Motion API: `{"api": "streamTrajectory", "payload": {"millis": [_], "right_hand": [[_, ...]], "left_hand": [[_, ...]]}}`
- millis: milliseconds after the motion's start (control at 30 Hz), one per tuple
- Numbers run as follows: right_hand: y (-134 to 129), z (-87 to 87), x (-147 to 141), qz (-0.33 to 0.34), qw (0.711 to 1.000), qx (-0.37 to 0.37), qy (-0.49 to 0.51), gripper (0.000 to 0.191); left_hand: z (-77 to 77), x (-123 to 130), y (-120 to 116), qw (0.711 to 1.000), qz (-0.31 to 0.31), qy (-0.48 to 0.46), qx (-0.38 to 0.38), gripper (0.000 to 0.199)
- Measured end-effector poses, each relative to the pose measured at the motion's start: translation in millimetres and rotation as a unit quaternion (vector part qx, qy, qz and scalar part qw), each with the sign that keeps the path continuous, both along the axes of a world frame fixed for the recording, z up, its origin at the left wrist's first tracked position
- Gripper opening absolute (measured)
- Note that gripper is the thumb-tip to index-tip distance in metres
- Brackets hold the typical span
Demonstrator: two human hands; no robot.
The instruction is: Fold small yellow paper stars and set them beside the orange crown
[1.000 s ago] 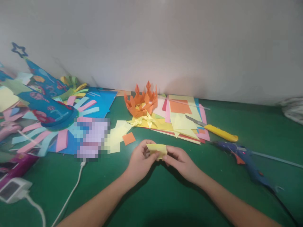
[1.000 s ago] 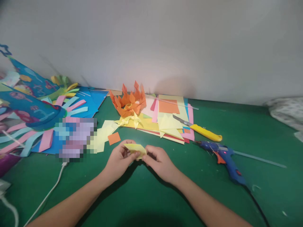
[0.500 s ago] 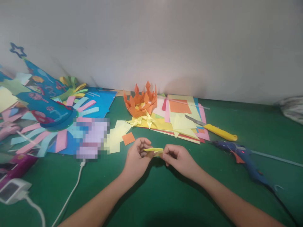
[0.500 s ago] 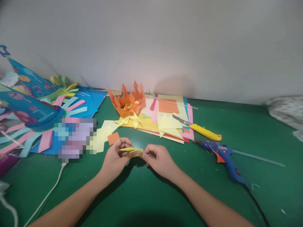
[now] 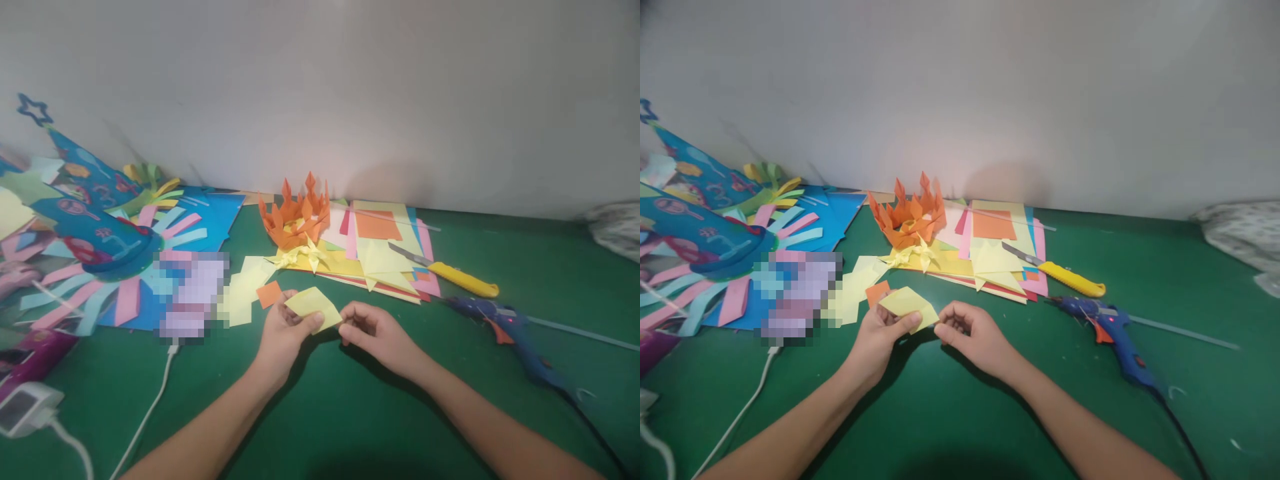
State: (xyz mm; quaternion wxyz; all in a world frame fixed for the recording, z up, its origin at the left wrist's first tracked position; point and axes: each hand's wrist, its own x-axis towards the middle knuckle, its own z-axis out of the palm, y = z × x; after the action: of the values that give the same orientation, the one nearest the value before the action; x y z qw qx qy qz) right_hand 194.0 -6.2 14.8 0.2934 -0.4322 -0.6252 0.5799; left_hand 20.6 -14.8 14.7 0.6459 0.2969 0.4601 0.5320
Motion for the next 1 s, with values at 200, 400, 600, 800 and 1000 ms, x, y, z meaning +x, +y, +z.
{"api": "streamTrajectory", "payload": {"millis": [200,400,600,800,1000], "right_hand": [[-3.6,0.2,-0.6,-0.002,0.999,-0.009,0.038,0.023],[-4.1,0.9,0.3,0.001,0.998,-0.012,0.069,0.02],[-4.7,2.7,0.1,-0.011,0.998,-0.013,0.06,0.021],[-4.9,4.5,-1.4,-0.023,0.998,-0.015,0.053,0.022],[-4.4,3.4,-3.1,-0.041,0.998,-0.009,0.055,0.016]], "left_hand": [[-2.3,3.5,-5.9,1.0,-0.017,-0.025,0.003,0.037],[-4.2,5.8,-6.5,0.999,-0.021,-0.042,0.001,0.035],[-1.4,7.5,-8.7,0.999,-0.014,-0.047,-0.009,0.037],[0.0,7.5,-9.9,0.999,-0.01,-0.042,-0.014,0.039],[1.3,8.5,-10.0,0.999,-0.006,-0.039,-0.019,0.04]]}}
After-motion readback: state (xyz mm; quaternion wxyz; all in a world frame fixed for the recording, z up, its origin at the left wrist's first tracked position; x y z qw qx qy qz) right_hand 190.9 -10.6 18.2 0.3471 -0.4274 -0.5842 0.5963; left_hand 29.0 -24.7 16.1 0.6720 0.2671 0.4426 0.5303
